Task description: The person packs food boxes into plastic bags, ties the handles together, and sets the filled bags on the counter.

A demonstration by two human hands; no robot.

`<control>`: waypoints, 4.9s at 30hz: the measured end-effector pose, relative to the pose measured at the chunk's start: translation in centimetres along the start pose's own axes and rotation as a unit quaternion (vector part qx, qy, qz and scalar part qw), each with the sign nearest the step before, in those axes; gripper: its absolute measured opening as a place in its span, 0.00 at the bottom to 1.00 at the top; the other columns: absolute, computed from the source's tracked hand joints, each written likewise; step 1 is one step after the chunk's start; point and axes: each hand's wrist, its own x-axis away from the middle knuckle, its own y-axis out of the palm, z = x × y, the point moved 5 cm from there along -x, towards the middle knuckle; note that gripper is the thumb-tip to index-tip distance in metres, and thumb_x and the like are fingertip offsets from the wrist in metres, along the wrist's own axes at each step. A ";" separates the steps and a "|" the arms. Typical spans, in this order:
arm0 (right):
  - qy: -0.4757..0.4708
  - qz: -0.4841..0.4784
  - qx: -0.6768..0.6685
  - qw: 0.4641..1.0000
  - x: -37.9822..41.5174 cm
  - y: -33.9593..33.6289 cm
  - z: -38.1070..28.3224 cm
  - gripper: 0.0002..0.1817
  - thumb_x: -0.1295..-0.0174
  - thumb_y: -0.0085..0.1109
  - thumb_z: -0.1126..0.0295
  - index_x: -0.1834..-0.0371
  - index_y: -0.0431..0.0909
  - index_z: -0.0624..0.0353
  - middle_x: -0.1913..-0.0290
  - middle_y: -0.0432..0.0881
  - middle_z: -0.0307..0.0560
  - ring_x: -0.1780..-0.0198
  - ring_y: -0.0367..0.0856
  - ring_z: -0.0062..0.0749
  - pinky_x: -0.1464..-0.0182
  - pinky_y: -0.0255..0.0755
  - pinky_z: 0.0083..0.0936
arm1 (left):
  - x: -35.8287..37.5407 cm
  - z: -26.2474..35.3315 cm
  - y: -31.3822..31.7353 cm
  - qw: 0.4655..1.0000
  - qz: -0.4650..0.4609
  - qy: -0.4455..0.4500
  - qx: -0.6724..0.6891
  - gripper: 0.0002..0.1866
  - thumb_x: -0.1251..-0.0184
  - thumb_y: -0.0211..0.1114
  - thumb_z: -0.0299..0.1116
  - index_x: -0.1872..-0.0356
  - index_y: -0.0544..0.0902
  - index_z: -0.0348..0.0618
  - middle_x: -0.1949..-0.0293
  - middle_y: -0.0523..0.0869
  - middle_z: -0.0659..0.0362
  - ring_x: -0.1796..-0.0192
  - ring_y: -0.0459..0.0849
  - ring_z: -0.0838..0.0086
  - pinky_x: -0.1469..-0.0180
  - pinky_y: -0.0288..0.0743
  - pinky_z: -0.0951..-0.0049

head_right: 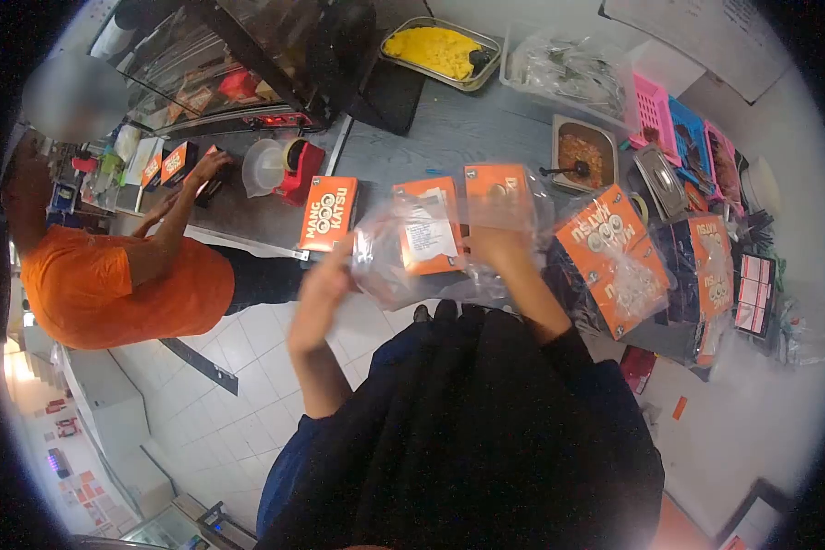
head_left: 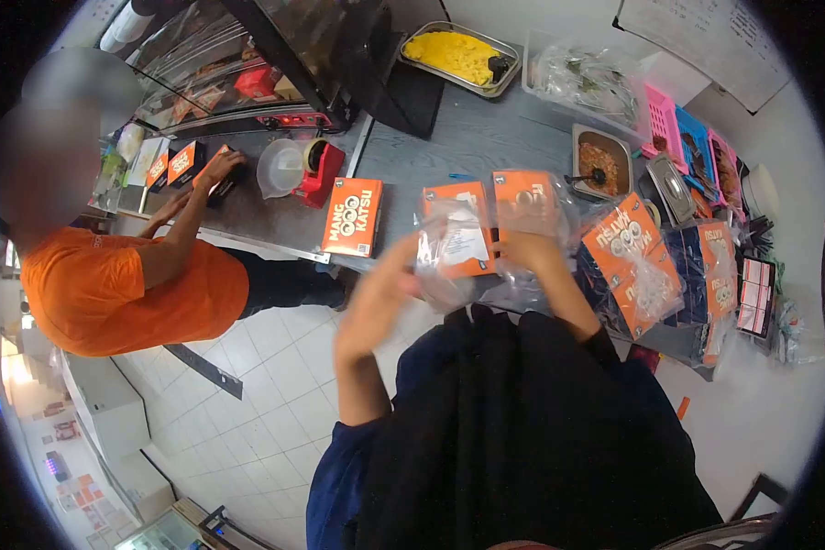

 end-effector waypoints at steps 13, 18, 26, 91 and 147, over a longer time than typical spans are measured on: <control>-0.131 0.096 -0.347 0.924 7.7 -0.7 -2.3 0.18 0.40 0.58 0.67 0.51 0.74 0.68 0.58 0.79 0.59 0.57 0.80 0.44 0.55 0.72 0.33 | -4.6 -23.1 -12.9 0.730 0.305 -0.222 -0.569 0.63 0.70 0.76 0.56 0.29 0.53 0.43 0.47 0.68 0.39 0.44 0.70 0.46 0.47 0.66 0.46; -0.091 0.098 -0.404 0.905 9.7 -0.7 -2.2 0.13 0.39 0.57 0.70 0.55 0.76 0.68 0.60 0.81 0.57 0.60 0.82 0.42 0.58 0.73 0.29 | -1.6 -20.6 -8.3 0.788 0.319 -0.249 -0.464 0.61 0.70 0.76 0.54 0.30 0.55 0.45 0.49 0.72 0.40 0.47 0.73 0.47 0.46 0.68 0.50; 0.014 0.155 -0.699 0.698 10.2 -3.0 0.5 0.12 0.34 0.54 0.68 0.53 0.77 0.64 0.64 0.81 0.44 0.56 0.80 0.22 0.55 0.74 0.24 | -3.9 3.2 -2.4 0.880 0.271 -0.007 -0.391 0.54 0.63 0.76 0.45 0.31 0.59 0.37 0.47 0.73 0.39 0.44 0.73 0.54 0.41 0.66 0.59; 0.132 -0.128 -0.837 0.515 0.5 1.7 2.6 0.19 0.41 0.56 0.65 0.50 0.74 0.66 0.58 0.83 0.53 0.62 0.85 0.34 0.59 0.82 0.27 | -3.0 2.9 4.0 0.992 0.009 -0.129 -0.013 0.17 0.33 0.52 0.20 0.46 0.62 0.40 0.55 0.76 0.52 0.80 0.76 0.80 0.84 0.71 0.81; 0.147 0.228 -0.127 0.954 6.8 -7.6 3.0 0.53 0.67 0.70 0.39 0.32 0.62 0.43 0.39 0.64 0.62 0.42 0.71 0.57 0.45 0.68 0.49 | -2.2 1.0 9.2 0.875 0.239 0.232 -0.353 0.25 0.35 0.55 0.21 0.39 0.58 0.35 0.41 0.65 0.42 0.46 0.75 0.62 0.45 0.71 0.65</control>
